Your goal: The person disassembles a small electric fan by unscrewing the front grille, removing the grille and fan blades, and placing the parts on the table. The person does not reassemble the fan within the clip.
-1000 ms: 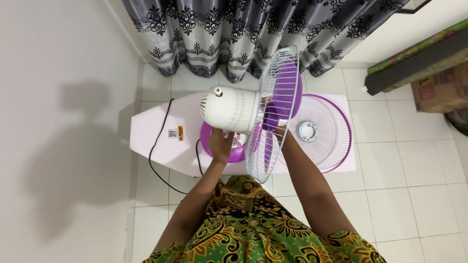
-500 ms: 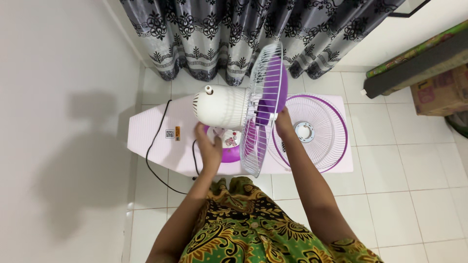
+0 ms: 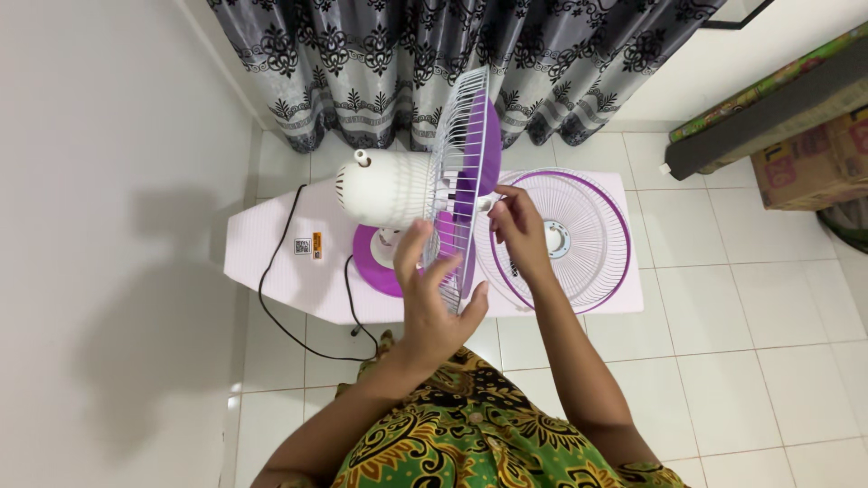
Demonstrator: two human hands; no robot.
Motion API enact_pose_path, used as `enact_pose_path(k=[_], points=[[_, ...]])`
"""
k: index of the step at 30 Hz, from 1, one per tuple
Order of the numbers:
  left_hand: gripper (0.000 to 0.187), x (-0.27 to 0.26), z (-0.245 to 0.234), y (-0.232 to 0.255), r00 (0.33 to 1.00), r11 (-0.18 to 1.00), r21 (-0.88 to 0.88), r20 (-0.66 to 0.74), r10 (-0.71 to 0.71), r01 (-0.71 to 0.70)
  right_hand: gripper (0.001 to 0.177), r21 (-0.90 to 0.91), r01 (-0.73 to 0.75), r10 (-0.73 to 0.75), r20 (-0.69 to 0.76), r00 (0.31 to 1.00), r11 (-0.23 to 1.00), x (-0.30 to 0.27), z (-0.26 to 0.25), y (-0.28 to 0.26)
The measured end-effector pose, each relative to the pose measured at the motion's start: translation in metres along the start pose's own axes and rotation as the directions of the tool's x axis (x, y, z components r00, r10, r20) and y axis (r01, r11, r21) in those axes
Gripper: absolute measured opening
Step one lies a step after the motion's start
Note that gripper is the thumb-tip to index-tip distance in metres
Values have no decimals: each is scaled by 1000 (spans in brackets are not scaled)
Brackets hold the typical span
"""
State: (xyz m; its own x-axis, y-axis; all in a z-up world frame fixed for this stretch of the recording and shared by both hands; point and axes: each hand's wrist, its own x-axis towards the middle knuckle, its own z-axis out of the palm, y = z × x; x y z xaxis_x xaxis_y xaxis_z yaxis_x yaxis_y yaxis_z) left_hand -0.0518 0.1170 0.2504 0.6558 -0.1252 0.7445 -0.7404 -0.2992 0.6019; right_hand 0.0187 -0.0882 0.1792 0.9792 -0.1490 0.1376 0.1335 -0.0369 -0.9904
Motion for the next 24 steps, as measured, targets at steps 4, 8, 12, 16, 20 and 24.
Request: enact_pose_path(k=[4,8,12,16,20,24], points=[[49,-20,15,-12,998,994,92,-22,58,-56,31,36,-8,7,1,1000,999,-3,4,0],[44,-25,16,-19,997,984,164,9,75,-75,28,38,-28,29,-25,999,999,-2,6,-1],[35,0,9,-2,994,960,255,14,113,-113,26,-21,-98,98,-5,995,995,8,7,2],[33,52,0,19,988,915,382,129,87,-131,22,68,23,-24,20,1000,997,13,9,11],[31,123,9,10,969,882,454,246,15,-129,19,130,-3,-5,59,998,992,15,6,17],[48,170,27,0,954,827,531,300,19,-184,19,50,-84,80,72,994,995,21,5,10]])
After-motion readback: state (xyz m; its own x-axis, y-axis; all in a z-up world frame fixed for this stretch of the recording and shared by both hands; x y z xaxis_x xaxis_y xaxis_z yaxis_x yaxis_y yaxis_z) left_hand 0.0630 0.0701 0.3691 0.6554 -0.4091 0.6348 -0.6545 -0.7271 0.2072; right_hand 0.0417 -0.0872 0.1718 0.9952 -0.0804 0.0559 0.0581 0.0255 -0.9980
